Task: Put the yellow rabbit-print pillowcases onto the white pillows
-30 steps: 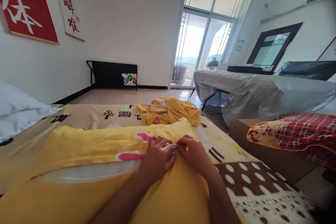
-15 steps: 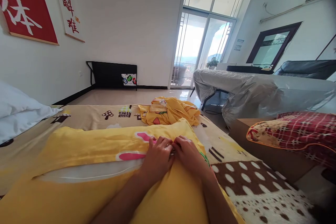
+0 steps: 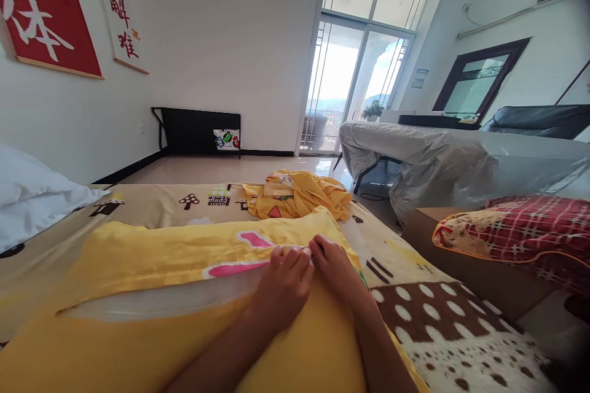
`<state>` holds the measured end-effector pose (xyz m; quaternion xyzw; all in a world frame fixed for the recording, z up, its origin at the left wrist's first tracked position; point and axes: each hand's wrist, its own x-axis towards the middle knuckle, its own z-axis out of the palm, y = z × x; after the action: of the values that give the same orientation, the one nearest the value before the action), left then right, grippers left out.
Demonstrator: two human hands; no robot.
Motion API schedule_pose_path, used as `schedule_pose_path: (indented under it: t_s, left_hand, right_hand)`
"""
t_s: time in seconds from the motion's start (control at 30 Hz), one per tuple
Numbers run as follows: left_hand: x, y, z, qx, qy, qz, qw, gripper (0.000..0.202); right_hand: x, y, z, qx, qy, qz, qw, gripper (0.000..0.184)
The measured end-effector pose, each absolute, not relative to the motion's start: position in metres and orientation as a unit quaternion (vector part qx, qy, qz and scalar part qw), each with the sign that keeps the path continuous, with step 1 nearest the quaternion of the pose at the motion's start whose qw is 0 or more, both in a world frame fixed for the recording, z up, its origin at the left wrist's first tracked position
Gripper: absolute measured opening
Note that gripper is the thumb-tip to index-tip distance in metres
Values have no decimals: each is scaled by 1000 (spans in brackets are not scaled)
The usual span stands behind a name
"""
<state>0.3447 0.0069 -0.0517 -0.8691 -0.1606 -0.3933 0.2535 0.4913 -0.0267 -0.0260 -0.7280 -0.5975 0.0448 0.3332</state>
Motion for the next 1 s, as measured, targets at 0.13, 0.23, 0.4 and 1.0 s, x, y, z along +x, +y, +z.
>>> schedule_pose_path:
  t_s: [0.13, 0.23, 0.4, 1.0]
  left_hand:
    - [348, 3, -51, -863, -135, -387, 294, 19]
    - [353, 3, -53, -862, -101, -394, 302, 23]
    - [354, 4, -55, -873, -134, -380, 275, 26]
    - [376, -7, -17, -921, -316, -171, 151, 26]
  right_hand:
    - [490, -25, -28, -730, -602, 46, 320, 26]
    - [490, -25, -28, -734, -602, 48, 312, 26]
    - [489, -27, -25, -737, -598, 57, 309, 24]
    - [506, -19, -36, -675, -616, 52, 402, 24]
